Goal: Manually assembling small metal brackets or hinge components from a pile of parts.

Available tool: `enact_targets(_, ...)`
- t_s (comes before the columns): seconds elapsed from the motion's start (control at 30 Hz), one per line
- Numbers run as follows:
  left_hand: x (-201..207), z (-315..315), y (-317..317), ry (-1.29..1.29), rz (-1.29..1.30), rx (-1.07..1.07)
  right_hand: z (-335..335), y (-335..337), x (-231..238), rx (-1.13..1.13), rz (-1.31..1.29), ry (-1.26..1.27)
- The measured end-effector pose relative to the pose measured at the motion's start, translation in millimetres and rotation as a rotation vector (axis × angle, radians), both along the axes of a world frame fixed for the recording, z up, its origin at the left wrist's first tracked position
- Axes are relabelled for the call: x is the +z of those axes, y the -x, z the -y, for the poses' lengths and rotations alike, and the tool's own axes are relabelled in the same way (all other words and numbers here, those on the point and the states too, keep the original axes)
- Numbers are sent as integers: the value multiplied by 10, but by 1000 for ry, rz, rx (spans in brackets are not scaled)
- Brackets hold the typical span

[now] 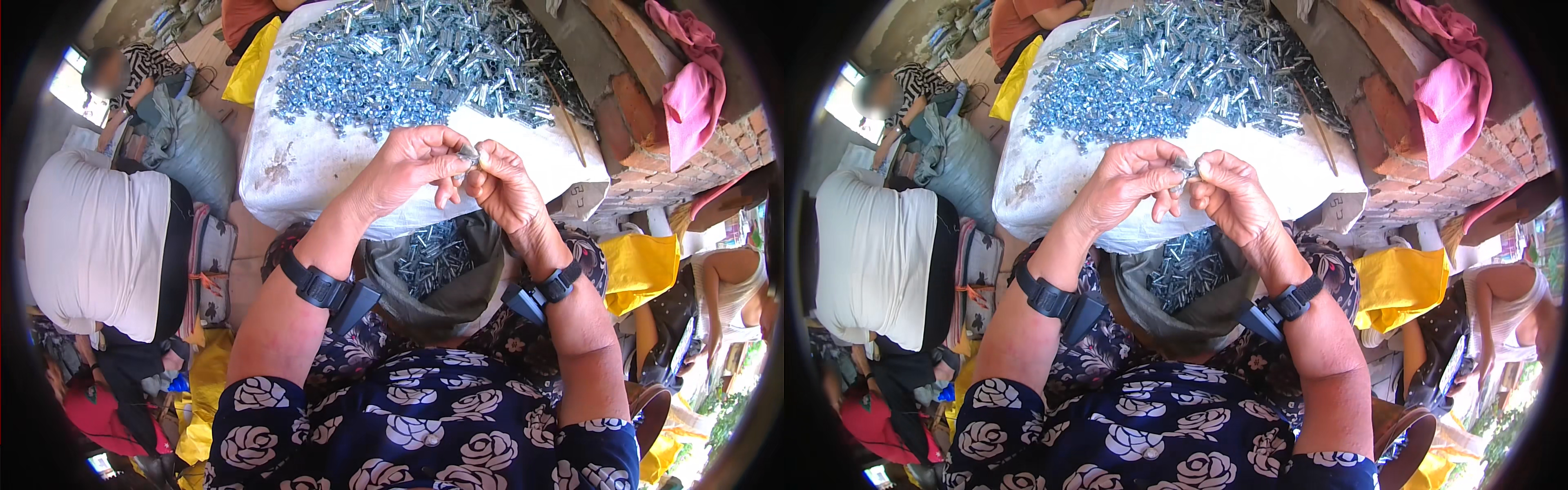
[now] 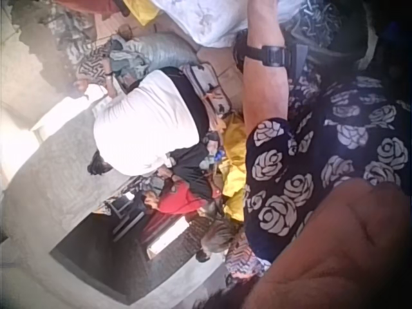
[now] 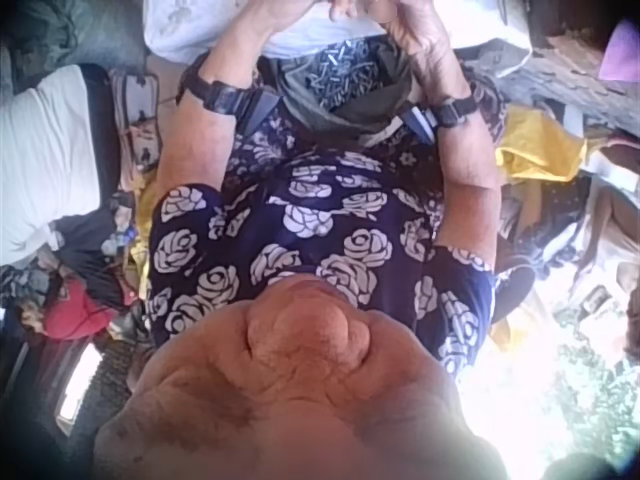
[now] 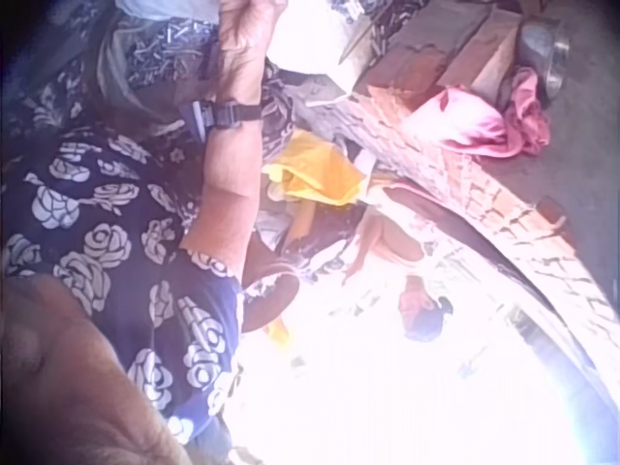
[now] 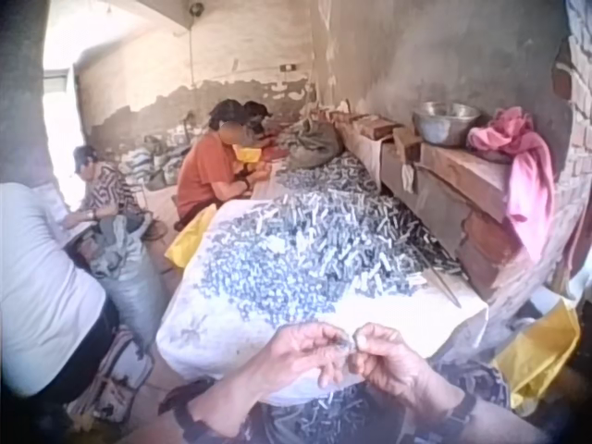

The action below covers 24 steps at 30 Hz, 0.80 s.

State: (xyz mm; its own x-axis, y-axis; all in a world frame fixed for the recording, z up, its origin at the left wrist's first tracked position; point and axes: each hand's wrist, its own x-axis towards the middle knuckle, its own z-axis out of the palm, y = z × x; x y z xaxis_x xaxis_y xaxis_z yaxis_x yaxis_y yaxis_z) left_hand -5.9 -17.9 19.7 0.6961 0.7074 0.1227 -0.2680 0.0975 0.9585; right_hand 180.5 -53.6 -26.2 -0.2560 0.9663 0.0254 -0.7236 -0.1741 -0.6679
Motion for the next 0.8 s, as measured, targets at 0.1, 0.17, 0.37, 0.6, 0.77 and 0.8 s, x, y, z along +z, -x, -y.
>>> enact_targets(0.1, 0, 12, 48, -19, -34, -12, 17, 31, -30, 11, -26, 56)
enact_targets(0.17, -1, 22, 65, -19, -44, -17, 39, 42, -30, 18, -40, 75)
enact_targets(0.37, -58, 46, 107, -5, -3, -49, 72, 94, -29, 73, -73, 109)
enact_targets(0.6, 59, 116, 226, 66, -97, -124, 130, 37, 54, 223, 103, 65)
enact_targets(0.77, 75, 89, 288, -84, -422, -279, 137, -67, 295, 448, 803, -105)
enact_targets(0.8, 67, 71, 289, -122, -435, -234, 127, -74, 287, 447, 803, -104)
